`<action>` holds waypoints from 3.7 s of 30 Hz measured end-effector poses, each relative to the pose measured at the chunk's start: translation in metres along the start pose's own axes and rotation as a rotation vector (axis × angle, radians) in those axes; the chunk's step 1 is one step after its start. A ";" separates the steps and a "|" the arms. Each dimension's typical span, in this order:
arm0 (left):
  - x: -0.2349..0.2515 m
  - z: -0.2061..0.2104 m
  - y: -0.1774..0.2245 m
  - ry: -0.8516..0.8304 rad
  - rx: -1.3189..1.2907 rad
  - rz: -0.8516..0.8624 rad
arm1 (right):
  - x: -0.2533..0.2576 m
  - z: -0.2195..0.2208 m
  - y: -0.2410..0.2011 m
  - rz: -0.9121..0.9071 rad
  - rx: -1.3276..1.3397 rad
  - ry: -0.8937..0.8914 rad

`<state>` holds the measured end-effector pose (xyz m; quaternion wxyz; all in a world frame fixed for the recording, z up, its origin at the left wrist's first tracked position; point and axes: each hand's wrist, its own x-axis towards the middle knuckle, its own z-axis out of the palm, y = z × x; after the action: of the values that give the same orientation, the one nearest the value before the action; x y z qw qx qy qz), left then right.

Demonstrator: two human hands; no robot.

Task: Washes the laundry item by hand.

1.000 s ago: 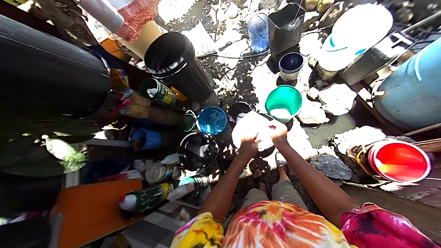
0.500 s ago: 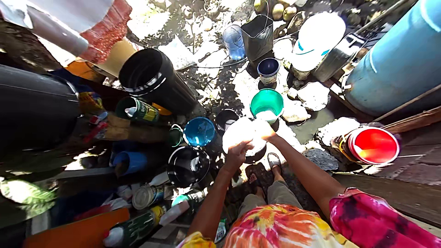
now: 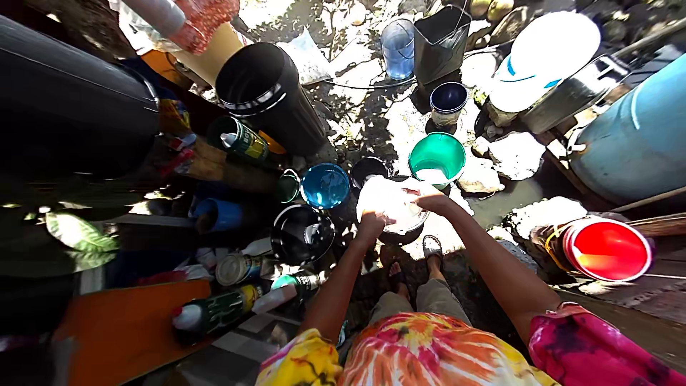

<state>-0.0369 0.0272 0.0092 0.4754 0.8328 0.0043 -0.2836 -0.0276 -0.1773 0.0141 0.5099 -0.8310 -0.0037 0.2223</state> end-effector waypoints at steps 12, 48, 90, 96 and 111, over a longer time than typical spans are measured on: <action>-0.013 -0.011 -0.009 -0.101 -0.210 0.270 | 0.005 -0.007 -0.002 -0.184 -0.076 0.104; -0.006 -0.016 -0.016 -0.001 0.018 0.247 | -0.002 0.066 -0.014 -0.236 0.153 0.602; -0.011 0.005 -0.013 0.023 -0.127 0.186 | 0.005 0.072 0.023 -0.589 -0.185 0.494; -0.016 -0.014 -0.018 0.062 -0.135 0.126 | -0.004 0.045 0.039 -0.473 0.123 0.334; -0.009 -0.034 -0.037 0.016 -0.058 0.379 | -0.001 0.042 -0.001 -0.153 0.373 0.012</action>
<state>-0.0388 0.0768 -0.0031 0.5438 0.8071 -0.1405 -0.1819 -0.0441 -0.1421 -0.0008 0.6703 -0.7208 -0.0226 0.1751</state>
